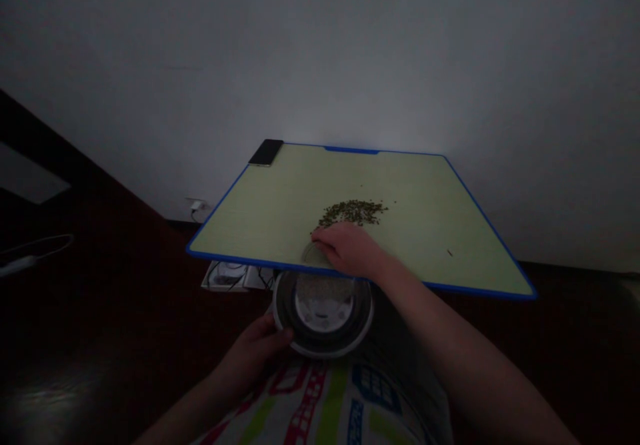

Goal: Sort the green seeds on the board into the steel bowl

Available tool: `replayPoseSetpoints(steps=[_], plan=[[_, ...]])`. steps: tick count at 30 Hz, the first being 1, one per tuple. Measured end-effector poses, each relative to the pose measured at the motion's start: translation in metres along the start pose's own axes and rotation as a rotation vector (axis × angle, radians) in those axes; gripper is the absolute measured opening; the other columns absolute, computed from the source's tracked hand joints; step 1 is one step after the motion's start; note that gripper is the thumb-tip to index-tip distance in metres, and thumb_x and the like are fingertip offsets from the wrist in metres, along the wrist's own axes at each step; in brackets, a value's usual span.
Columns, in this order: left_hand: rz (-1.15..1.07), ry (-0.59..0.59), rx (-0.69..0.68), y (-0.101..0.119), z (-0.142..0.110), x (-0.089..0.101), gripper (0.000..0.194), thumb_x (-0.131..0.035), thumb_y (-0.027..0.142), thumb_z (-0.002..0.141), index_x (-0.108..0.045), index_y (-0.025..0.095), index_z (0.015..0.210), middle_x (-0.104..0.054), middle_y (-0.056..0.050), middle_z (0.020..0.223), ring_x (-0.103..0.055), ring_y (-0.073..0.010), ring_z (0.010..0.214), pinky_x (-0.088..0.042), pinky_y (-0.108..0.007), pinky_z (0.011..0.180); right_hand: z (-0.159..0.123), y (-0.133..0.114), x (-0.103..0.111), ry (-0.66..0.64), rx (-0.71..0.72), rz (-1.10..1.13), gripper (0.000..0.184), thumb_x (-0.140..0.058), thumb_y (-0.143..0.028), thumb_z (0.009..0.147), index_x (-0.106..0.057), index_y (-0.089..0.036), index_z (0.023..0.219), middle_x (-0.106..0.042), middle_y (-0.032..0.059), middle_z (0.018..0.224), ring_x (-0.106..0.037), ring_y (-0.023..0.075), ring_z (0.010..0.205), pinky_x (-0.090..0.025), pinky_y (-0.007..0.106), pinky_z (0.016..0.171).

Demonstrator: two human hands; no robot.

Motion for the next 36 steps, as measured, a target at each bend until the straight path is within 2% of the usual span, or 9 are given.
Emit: replayPoseSetpoints(steps=[9, 15, 21, 29, 36], plan=[[0.026, -0.012, 0.000, 0.004, -0.002, -0.001, 0.040, -0.097, 0.038, 0.055, -0.080, 0.018, 0.086, -0.084, -0.007, 0.085, -0.078, -0.0262, 0.085, -0.058, -0.037, 0.087, -0.010, -0.001, 0.001, -0.014, -0.099, 0.060, 0.030, -0.043, -0.021, 0.099, -0.070, -0.016, 0.111, -0.077, 0.0106, 0.097, -0.066, 0.0225, 0.087, -0.042, 0.033, 0.081], [0.024, -0.012, 0.011, 0.005, 0.001, -0.003, 0.039, -0.098, 0.038, 0.053, -0.079, 0.018, 0.082, -0.084, -0.007, 0.084, -0.077, -0.0242, 0.079, -0.059, -0.035, 0.085, -0.011, -0.010, -0.002, -0.071, -0.053, 0.005, 0.024, -0.048, -0.024, 0.098, -0.070, -0.017, 0.099, -0.074, 0.0097, 0.089, -0.062, 0.0214, 0.082, -0.039, 0.032, 0.077], [0.020, -0.009, 0.016, 0.004, 0.001, -0.005, 0.041, -0.098, 0.037, 0.052, -0.079, 0.018, 0.083, -0.085, -0.008, 0.085, -0.078, -0.0248, 0.079, -0.060, -0.035, 0.081, -0.031, -0.015, -0.001, -0.061, -0.015, 0.003, 0.025, -0.048, -0.023, 0.099, -0.072, -0.017, 0.099, -0.075, 0.0106, 0.092, -0.064, 0.0226, 0.086, -0.042, 0.034, 0.080], [0.033, -0.097, 0.000, 0.006, 0.007, -0.014, 0.040, -0.097, 0.042, 0.055, -0.080, 0.021, 0.084, -0.085, -0.006, 0.087, -0.079, -0.0255, 0.082, -0.060, -0.038, 0.087, -0.075, 0.009, 0.019, 0.074, -0.117, 0.084, 0.029, -0.045, -0.028, 0.100, -0.071, -0.018, 0.102, -0.075, 0.0108, 0.090, -0.068, 0.0237, 0.083, -0.049, 0.035, 0.077], [0.084, -0.131, -0.015, 0.003, 0.026, -0.029, 0.042, -0.096, 0.043, 0.056, -0.080, 0.018, 0.086, -0.085, -0.009, 0.090, -0.078, -0.0284, 0.086, -0.057, -0.043, 0.092, -0.109, 0.048, 0.036, 0.154, -0.332, 0.190, 0.028, -0.047, -0.034, 0.098, -0.071, -0.020, 0.100, -0.077, 0.0080, 0.092, -0.070, 0.0233, 0.081, -0.053, 0.035, 0.073]])
Point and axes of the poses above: each hand's wrist, its own z-axis towards the middle knuckle, its own x-axis out of the back of the hand, y = z × x, the point moved 6 cm from there along z, towards the middle knuckle
